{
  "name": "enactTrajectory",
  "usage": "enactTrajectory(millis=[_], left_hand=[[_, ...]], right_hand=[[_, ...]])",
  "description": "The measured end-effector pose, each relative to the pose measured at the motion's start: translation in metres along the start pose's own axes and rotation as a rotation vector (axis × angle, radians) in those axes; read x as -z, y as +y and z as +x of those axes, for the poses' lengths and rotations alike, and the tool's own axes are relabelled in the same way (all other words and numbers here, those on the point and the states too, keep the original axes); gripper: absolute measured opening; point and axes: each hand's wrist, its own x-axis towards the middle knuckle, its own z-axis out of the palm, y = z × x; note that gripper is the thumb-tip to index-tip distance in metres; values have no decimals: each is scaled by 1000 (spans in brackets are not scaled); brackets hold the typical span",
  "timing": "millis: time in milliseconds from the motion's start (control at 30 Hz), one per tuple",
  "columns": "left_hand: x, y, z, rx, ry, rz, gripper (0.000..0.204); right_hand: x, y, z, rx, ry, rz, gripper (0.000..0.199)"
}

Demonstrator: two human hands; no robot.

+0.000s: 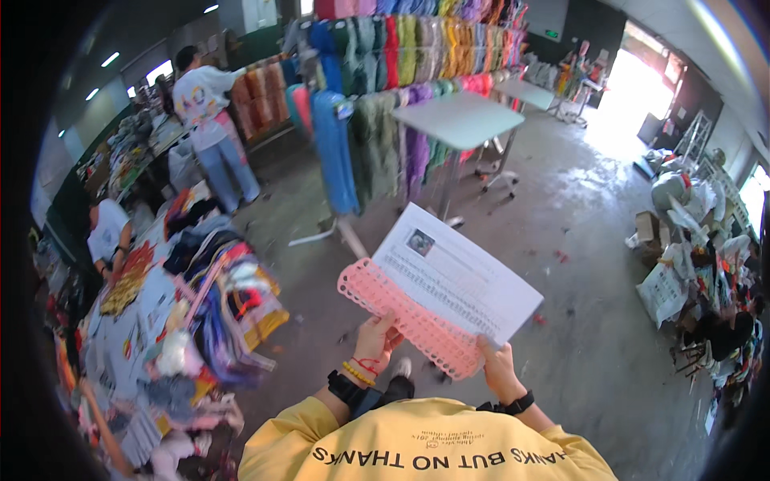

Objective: The person holds a thread organizer and a paper list, then places them on a table. After walking to a rack of thread bundles, they pull a strand of purple thread and loop it through a hole in the organizer.

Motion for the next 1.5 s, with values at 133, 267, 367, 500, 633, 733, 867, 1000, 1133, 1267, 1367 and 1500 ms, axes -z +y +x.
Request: enactTrajectory(millis=[133, 267, 367, 500, 633, 733, 867, 1000, 1133, 1267, 1367, 1500], left_hand=[[-91, 20, 89, 73, -132, 187, 16], [-164, 36, 169, 106, -341, 246, 22], [-220, 47, 227, 113, -456, 175, 19], [-279, 59, 311, 10, -434, 52, 19], [-306, 89, 399, -87, -294, -33, 16], [-328, 123, 451, -244, -57, -173, 14], [-350, 146, 511, -342, 68, -239, 12], [-349, 155, 587, -341, 208, -446, 10], [-374, 163, 655, -355, 308, -571, 10], [-381, 170, 706, -376, 391, -623, 15], [-380, 177, 715, -246, 290, -452, 18], [-393, 197, 674, -169, 279, 386, 19]], right_hand=[[24, -51, 68, 87, 255, -29, 25], [52, -103, 132, 216, 402, 100, 23], [76, -129, 189, 282, 504, 211, 25], [119, -164, 283, 330, 506, 262, 29], [151, -184, 388, 330, 480, 325, 29], [156, -211, 462, 195, 406, 320, 32], [167, -232, 548, 201, 331, 323, 31], [168, -246, 618, 199, 245, 298, 33], [169, -258, 661, 183, 280, 263, 37], [179, -264, 701, 169, 215, 249, 37], [178, -270, 736, 150, 159, 246, 37], [182, -282, 786, 81, 88, 173, 36]])
